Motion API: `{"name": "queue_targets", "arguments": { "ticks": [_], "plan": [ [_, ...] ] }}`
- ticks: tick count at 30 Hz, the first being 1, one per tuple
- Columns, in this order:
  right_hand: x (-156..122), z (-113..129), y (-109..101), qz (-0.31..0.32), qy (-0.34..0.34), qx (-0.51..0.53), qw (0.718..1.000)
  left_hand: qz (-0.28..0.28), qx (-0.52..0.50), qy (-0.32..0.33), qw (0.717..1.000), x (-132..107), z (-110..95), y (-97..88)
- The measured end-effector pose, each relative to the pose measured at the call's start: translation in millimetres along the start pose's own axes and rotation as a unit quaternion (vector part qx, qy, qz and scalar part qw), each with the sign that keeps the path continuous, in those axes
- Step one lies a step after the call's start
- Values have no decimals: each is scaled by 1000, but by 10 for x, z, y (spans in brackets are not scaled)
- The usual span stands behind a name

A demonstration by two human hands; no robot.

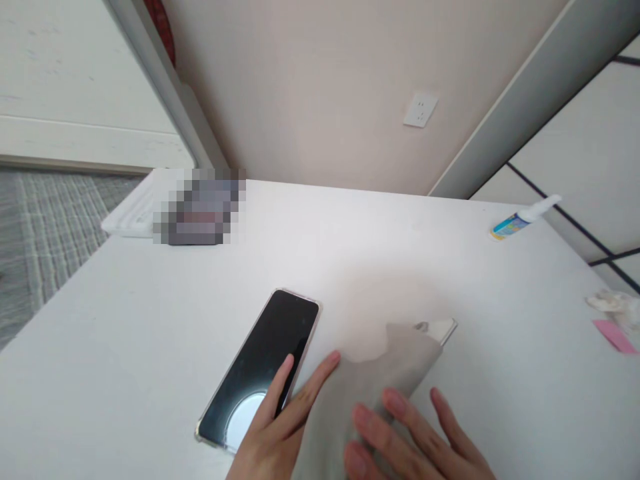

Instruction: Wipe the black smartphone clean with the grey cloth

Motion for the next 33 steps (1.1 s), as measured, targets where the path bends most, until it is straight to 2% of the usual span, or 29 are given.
{"name": "queue_targets", "arguments": {
  "ticks": [4, 5, 6, 9, 10, 14, 15, 19, 20, 22, 24, 25, 27, 29, 30, 33],
  "plan": [
    [8, -175, -33, 53, 82, -17, 995, -72, -19, -62, 995, -23, -29, 51],
    [9, -206, -50, 55, 85, -23, 995, -74, -19, -67, 995, -26, -42, 70],
    [12, -213, -67, 48, 69, -27, 996, -82, -17, -54, 995, -27, -59, 84],
    [10, -150, -98, 37, -40, -25, 998, -83, -41, -44, 995, -24, -77, 108],
    [5, -144, -103, 41, -48, -23, 998, -78, -49, -49, 995, -20, -75, 107],
    [-17, -217, -87, 58, 79, -21, 995, -88, -22, -63, 994, -8, -44, 46],
    [-21, -208, -77, 53, 87, -22, 995, -80, -12, -59, 995, -10, -33, 28],
    [-8, -80, -51, 29, -33, -22, 999, -10, 9, -6, 1000, -30, -22, 3],
    [-2, -80, -53, 36, -34, -20, 999, -9, 8, -14, 1000, -32, -23, 7],
    [13, -132, -65, 58, 24, -20, 998, -51, -11, -62, 997, -29, -22, 16],
    [25, -175, -81, 60, 72, -22, 995, -77, -17, -83, 993, -20, -26, 33],
    [32, -173, -89, 50, 64, -23, 996, -74, -11, -68, 995, -15, -30, 40],
    [45, -134, -97, 38, -6, -19, 999, -42, -1, -22, 999, -17, -36, 53],
    [52, -124, -101, 48, -44, -13, 998, -10, -8, -3, 1000, -30, -37, 61],
    [56, -143, -104, 58, -23, -15, 998, -13, -14, -16, 1000, -38, -35, 58],
    [66, -193, -116, 70, 75, -25, 994, -73, -18, -80, 994, -48, -32, 27]
  ]
}}
Point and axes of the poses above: each hand's wrist, its own x-axis towards the middle knuckle, its own y-axis out of the palm, z = x × y, the point moved 2 cm from there along x, towards the middle knuckle
